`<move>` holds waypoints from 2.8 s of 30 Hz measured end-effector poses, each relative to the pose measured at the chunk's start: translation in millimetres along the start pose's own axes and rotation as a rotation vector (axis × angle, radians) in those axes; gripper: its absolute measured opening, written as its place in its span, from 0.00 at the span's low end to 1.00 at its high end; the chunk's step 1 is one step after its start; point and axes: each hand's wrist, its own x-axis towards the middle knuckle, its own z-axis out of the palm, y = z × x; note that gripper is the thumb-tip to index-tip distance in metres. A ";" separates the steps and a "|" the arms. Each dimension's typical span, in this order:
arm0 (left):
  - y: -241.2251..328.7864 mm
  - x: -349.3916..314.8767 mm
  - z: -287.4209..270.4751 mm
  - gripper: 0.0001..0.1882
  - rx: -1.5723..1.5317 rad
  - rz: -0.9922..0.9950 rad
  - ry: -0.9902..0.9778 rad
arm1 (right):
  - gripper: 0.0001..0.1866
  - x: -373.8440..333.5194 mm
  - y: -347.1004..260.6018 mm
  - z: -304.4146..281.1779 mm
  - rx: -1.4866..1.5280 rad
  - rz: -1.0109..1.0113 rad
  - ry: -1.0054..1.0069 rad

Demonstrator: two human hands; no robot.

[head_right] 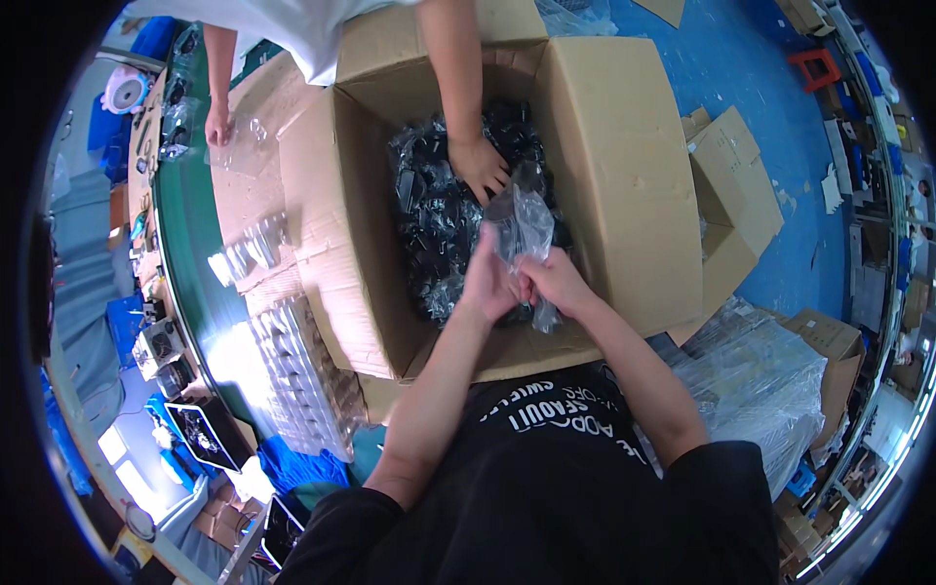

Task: Packaging small black parts from a large box into individual plastic bags.

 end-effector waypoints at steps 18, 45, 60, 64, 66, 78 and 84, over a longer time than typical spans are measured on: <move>76.4 85.5 -117.6 0.22 0.312 0.332 1.016 | 0.17 -60.7 -12.5 -95.7 0.896 -0.431 -0.634; 29.8 -23.1 -6.7 0.22 1.167 0.465 0.408 | 0.08 -22.6 16.6 -10.1 0.440 0.378 -0.059; 84.5 0.9 -39.1 0.17 0.774 0.727 0.674 | 0.06 -52.0 16.5 -15.3 0.130 0.263 -0.216; 102.9 4.2 -64.2 0.23 0.456 0.681 0.611 | 0.08 -54.8 12.6 -22.2 0.153 0.241 -0.331; 65.5 4.9 -61.7 0.41 0.463 0.183 0.743 | 0.11 -44.6 8.3 -24.2 0.092 0.231 -0.301; 29.1 35.0 -177.1 0.38 1.004 0.100 0.299 | 0.17 -77.2 -15.5 -60.5 0.410 0.091 0.074; 5.4 73.3 -143.6 0.40 1.629 0.028 0.738 | 0.11 -96.7 -26.1 -70.6 0.139 -0.559 0.531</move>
